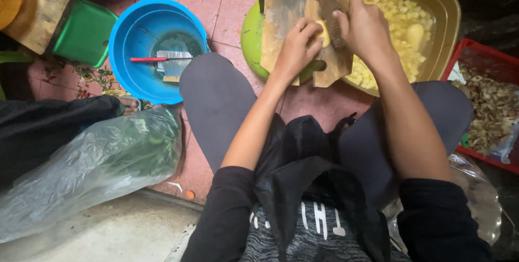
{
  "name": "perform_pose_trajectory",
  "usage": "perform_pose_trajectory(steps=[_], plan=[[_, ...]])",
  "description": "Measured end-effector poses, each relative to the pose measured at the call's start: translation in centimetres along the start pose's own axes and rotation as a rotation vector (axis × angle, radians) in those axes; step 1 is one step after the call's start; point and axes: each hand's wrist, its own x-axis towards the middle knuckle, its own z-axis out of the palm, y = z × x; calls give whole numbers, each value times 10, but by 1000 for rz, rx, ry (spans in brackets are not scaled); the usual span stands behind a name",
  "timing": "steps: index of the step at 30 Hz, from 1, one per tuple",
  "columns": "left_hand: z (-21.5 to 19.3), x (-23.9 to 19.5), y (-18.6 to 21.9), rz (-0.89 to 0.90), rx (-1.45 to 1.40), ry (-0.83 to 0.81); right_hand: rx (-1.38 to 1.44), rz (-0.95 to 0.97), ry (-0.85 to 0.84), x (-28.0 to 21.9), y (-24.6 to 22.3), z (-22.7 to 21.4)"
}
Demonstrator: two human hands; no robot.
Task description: Slicing peeled potatoes into wavy chips using a manual slicer and a knife on a wooden board.
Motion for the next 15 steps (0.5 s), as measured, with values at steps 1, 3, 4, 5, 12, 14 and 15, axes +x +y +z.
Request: perform_pose_trajectory(steps=[1,3,4,5,12,14,15], plan=[[0,0,-1,-2,-1,-2,0,2,-2,1,-1,3],[3,2,-2,10,46,10,-3,33,-47,3,-2,7],[2,2,0,7,45,9,-3,35,-51,2,-3,10],[1,1,1,-2,46,4,-28,14,-33,2,-4,12],[5,1,-4,-11,-61,51,-347,23,27,1,-14,59],[-3,2,-3,-20,-37,29,-281,-6,5,9,-15,61],[-6,1,-1,-32,-17,12,-221,-39,-20,10,-15,60]])
